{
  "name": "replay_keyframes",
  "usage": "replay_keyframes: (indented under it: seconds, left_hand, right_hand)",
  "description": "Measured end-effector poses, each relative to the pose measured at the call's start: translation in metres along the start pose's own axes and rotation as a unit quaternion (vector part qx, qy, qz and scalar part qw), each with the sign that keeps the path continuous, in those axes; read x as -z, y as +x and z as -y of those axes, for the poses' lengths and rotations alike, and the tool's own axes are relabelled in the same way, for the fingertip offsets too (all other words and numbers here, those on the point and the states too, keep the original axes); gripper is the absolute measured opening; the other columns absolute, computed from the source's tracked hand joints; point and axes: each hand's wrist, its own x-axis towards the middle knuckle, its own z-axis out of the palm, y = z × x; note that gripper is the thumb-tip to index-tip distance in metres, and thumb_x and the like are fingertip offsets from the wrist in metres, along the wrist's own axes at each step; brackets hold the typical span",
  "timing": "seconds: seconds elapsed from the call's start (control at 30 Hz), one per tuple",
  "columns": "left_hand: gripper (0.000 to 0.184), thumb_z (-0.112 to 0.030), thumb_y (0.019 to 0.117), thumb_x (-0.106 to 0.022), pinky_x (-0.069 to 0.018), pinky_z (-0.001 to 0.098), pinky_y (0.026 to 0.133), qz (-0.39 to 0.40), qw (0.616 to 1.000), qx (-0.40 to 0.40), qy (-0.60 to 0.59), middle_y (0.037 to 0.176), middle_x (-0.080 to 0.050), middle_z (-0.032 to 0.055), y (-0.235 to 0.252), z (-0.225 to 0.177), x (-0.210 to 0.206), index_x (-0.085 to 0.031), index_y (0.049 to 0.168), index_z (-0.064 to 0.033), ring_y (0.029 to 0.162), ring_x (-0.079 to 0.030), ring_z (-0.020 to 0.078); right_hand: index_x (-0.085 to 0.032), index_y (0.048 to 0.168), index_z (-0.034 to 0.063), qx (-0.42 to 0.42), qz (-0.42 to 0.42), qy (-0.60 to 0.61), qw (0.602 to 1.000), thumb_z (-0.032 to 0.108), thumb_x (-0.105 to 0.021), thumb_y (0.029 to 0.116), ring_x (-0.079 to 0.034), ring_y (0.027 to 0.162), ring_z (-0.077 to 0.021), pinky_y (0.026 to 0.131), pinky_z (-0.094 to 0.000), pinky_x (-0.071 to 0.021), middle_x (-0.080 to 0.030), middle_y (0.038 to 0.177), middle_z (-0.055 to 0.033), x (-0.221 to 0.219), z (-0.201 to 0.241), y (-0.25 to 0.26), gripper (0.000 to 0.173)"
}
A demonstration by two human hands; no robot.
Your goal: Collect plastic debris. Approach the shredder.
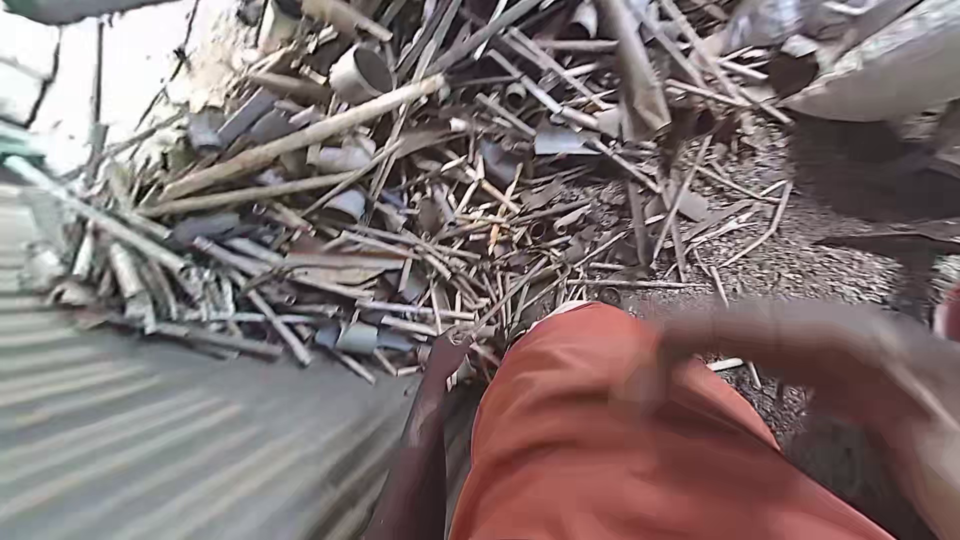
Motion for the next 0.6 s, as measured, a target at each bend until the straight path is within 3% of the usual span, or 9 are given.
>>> replay_keyframes:
  seconds: [0.07,0.13,0.2,0.27,0.33,0.43,0.53,0.6]
  left_hand:
    - [0.042,-0.032,0.1008,-0.065,-0.0497,0.0551,0.104,0.014,0.997,0.073,-0.021,0.124,-0.069,0.0211,-0.028,0.048,-0.022,-0.065,0.132,-0.0037,0.116,-0.066,0.0336]
    - [0.041,-0.034,0.1023,-0.063,-0.0468,0.0572,0.107,0.046,0.991,0.125,-0.011,0.124,-0.069,0.0214,-0.056,0.095,-0.043,-0.067,0.128,-0.0029,0.119,-0.065,0.0349]
    - [0.042,-0.039,0.1014,-0.063,-0.0519,0.0554,0.099,0.039,0.991,0.126,-0.023,0.116,-0.072,0.0178,-0.073,0.156,-0.074,-0.070,0.125,-0.0050,0.107,-0.069,0.0310]
    - [0.045,-0.045,0.1010,-0.062,-0.0507,0.0530,0.105,0.044,0.988,0.145,-0.024,0.123,-0.072,0.0131,-0.089,0.190,-0.096,-0.069,0.129,-0.0102,0.115,-0.068,0.0272]
    - [0.043,-0.039,0.1026,-0.062,-0.0529,0.0507,0.103,0.049,0.983,0.173,-0.050,0.123,-0.071,0.0145,-0.112,0.167,-0.099,-0.066,0.133,-0.0080,0.112,-0.070,0.0272]
    - [0.043,-0.029,0.1054,-0.059,-0.0518,0.0502,0.103,0.055,0.976,0.189,-0.092,0.127,-0.068,0.0208,-0.133,0.090,-0.080,-0.059,0.139,-0.0020,0.111,-0.069,0.0314]
    - [0.045,-0.029,0.1040,-0.060,-0.0509,0.0488,0.105,0.036,0.985,0.140,-0.091,0.128,-0.068,0.0187,-0.123,0.056,-0.070,-0.057,0.141,-0.0031,0.116,-0.067,0.0287]
    - [0.046,-0.030,0.1034,-0.060,-0.0501,0.0474,0.106,0.033,0.990,0.108,-0.082,0.130,-0.068,0.0163,-0.115,0.037,-0.060,-0.057,0.142,-0.0042,0.119,-0.066,0.0264]
  right_hand:
    - [-0.050,0.146,0.0138,-0.089,-0.183,0.011,0.979,0.057,-0.067,0.0922,-0.068,0.111,-0.0154,0.096,-0.0333,-0.0579,-0.069,0.127,-0.0014,0.049,-0.094,-0.010,0.071]
    - [-0.045,0.148,0.0100,-0.235,-0.357,-0.009,0.904,0.032,-0.061,0.0998,-0.066,0.111,-0.0163,0.095,-0.0353,-0.0547,-0.065,0.130,-0.0079,0.078,-0.179,-0.043,0.055]
    - [-0.045,0.149,0.0069,-0.365,-0.422,-0.008,0.830,0.026,-0.057,0.1050,-0.065,0.114,-0.0215,0.094,-0.0395,-0.0535,-0.062,0.134,-0.0160,0.095,-0.244,-0.088,0.049]
    - [-0.048,0.147,0.0052,-0.439,-0.412,-0.005,0.798,0.024,-0.056,0.1057,-0.065,0.111,-0.0224,0.093,-0.0408,-0.0537,-0.062,0.132,-0.0175,0.094,-0.279,-0.124,0.046]
    - [-0.056,0.139,0.0033,-0.461,-0.373,-0.006,0.805,0.024,-0.056,0.1059,-0.067,0.109,-0.0219,0.090,-0.0403,-0.0544,-0.066,0.126,-0.0156,0.082,-0.287,-0.138,0.039]
    - [-0.063,0.129,0.0019,-0.404,-0.248,-0.036,0.880,0.025,-0.054,0.1059,-0.071,0.102,-0.0174,0.087,-0.0353,-0.0583,-0.072,0.114,-0.0104,0.069,-0.278,-0.114,0.034]
    - [-0.063,0.134,0.0058,-0.342,-0.115,-0.082,0.929,0.034,-0.052,0.1044,-0.070,0.106,-0.0198,0.094,-0.0426,-0.0567,-0.072,0.118,-0.0099,0.070,-0.267,-0.060,0.042]
    - [-0.062,0.134,0.0079,-0.302,-0.073,-0.028,0.950,0.037,-0.051,0.1054,-0.069,0.110,-0.0181,0.095,-0.0400,-0.0557,-0.071,0.121,-0.0075,0.060,-0.241,-0.020,0.042]
